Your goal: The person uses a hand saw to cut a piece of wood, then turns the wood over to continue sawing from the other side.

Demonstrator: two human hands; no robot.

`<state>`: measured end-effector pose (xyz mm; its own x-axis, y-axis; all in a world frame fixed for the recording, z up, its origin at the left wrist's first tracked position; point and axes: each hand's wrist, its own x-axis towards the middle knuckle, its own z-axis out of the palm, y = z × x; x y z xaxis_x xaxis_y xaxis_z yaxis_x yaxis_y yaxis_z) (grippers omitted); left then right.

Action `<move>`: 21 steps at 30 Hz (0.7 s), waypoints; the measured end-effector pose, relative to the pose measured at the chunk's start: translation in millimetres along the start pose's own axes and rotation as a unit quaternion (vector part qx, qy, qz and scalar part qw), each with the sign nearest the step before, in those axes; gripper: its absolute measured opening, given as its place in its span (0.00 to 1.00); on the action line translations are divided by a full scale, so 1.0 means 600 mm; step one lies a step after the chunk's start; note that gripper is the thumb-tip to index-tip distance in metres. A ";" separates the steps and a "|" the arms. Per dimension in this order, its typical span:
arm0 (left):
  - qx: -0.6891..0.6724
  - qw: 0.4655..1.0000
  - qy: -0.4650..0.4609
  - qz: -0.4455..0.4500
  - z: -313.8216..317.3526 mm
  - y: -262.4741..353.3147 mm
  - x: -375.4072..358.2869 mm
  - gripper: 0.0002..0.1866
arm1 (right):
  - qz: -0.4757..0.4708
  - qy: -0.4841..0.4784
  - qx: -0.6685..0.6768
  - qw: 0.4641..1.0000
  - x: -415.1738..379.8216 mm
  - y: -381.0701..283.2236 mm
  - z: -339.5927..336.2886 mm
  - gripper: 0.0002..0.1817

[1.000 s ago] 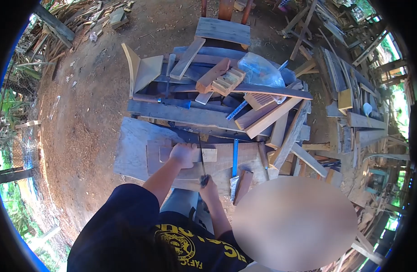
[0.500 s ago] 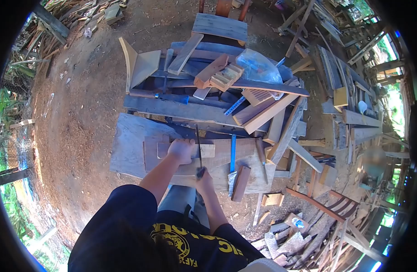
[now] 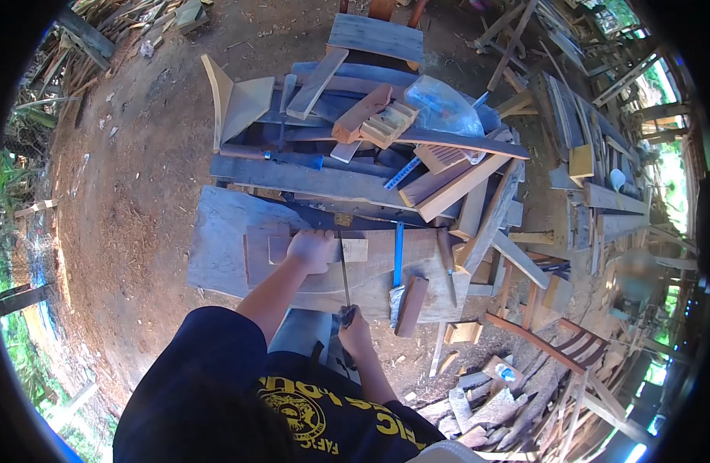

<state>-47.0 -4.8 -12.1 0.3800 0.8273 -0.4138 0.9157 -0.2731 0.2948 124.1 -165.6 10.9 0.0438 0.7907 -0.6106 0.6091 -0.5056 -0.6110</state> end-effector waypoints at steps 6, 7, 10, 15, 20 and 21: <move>-0.002 1.000 -0.018 -0.009 0.012 -0.001 -0.004 0.26 | 0.022 -0.007 -0.007 1.000 0.076 -0.012 0.004 0.15; 0.003 1.000 -0.011 -0.011 0.010 0.001 -0.002 0.24 | 0.000 -0.008 0.003 1.000 0.072 -0.016 0.007 0.16; 0.008 1.000 -0.023 -0.008 0.013 -0.001 0.002 0.25 | -0.007 0.008 0.017 1.000 0.002 0.019 0.018 0.16; 0.013 0.999 -0.026 -0.015 0.010 -0.001 0.001 0.25 | 0.032 0.014 0.024 0.999 0.028 -0.005 0.014 0.18; 0.019 1.000 -0.011 -0.013 0.019 -0.001 0.002 0.26 | 0.002 0.005 -0.002 1.000 0.066 0.006 0.038 0.19; 0.021 1.000 -0.014 -0.012 0.019 -0.003 0.002 0.26 | 0.003 0.010 0.006 1.000 0.039 0.018 0.042 0.19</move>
<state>-46.6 -9.0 -22.9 0.3615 0.8200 -0.4438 0.9288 -0.2747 0.2489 112.0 -161.4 -22.4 0.0633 0.7937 -0.6051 0.5985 -0.5153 -0.6133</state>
